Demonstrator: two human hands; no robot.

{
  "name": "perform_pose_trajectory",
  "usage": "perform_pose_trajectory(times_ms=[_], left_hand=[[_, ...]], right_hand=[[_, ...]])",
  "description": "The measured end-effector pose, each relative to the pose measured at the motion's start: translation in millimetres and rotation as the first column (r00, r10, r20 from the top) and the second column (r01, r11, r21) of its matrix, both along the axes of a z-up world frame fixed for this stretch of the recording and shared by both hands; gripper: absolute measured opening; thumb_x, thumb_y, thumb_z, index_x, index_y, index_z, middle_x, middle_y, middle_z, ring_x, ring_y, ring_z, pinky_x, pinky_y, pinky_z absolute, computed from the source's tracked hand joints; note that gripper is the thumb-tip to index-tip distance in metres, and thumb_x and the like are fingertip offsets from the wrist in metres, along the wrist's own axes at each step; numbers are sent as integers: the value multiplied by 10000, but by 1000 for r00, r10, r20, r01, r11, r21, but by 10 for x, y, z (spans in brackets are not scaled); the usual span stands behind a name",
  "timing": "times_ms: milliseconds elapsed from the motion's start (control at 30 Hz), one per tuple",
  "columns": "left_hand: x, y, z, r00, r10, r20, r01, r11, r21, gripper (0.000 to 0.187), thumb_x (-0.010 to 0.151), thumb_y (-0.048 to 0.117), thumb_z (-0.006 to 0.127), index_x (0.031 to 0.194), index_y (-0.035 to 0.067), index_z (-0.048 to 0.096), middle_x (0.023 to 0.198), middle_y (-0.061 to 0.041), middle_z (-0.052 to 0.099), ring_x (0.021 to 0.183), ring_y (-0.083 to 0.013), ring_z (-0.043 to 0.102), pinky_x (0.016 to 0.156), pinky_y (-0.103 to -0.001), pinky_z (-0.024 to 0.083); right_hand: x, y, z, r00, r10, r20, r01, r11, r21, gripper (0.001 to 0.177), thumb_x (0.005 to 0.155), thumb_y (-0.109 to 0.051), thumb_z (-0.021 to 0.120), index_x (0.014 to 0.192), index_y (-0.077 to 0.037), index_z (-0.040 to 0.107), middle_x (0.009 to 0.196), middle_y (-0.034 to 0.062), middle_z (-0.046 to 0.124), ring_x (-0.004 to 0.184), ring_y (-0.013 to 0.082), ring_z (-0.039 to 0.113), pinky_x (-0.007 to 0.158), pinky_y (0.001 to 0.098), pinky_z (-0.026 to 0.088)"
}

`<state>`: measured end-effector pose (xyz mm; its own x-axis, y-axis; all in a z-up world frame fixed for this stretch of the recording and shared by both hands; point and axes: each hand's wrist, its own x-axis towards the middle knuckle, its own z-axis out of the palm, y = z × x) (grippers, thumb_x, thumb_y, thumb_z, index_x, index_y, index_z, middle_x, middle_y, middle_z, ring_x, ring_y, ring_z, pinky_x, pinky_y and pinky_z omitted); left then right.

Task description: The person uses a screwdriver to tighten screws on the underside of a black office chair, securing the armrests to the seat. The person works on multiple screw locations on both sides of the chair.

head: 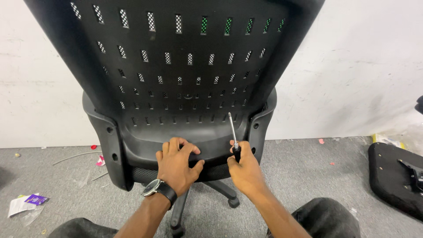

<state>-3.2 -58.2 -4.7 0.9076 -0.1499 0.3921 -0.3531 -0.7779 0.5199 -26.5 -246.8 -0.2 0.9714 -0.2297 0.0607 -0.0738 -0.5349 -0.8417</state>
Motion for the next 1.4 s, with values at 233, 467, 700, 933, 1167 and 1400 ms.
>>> perform_pose_trajectory(times_ms=[233,467,700,933,1167,1400], left_hand=[[36,30,18,1000,-17,-9,17,999,-27,261,721,267,813,950,178,723,1105,-21,544,1082,-239,480,910,-414,349],[80,53,43,997,-35,-68,33,999,-32,289,742,275,801,1006,179,732,1085,-13,538,1050,-210,480,903,-390,351],[99,63,26,997,-49,-65,46,998,-53,256,737,281,801,953,162,733,1084,-20,540,1044,-220,482,897,-393,351],[115,62,-1,998,-57,-7,57,994,-89,262,708,273,814,924,154,729,1067,-31,548,1032,-235,486,876,-404,347],[127,64,-9,999,-51,0,51,995,-83,264,694,278,819,909,159,722,1057,-23,549,1013,-231,492,860,-401,346],[129,68,-18,998,-61,-24,59,995,-75,266,708,282,820,923,164,719,1058,-20,537,1010,-220,485,863,-397,344]], right_hand=[[10,10,-9,998,-32,-45,34,998,45,326,905,-92,555,1226,-93,500,1186,96,690,881,182,675,837,367,518],[36,27,59,998,-29,-56,31,999,27,283,890,-81,570,1162,-49,503,1289,-48,607,781,153,655,752,355,525],[5,68,59,996,-60,-67,59,998,-13,372,896,-73,588,1260,-88,513,1105,134,645,816,174,663,776,355,529],[9,62,36,999,-49,0,49,998,-37,256,880,-81,601,1107,-80,483,1380,54,595,905,204,708,784,369,531],[18,68,-8,991,-4,137,15,997,-82,273,860,-51,604,1104,-62,483,1337,106,617,957,202,685,795,361,522],[-36,127,97,994,-76,-83,70,995,-69,386,915,-105,603,1279,-126,477,1057,89,636,835,211,674,754,378,532]])
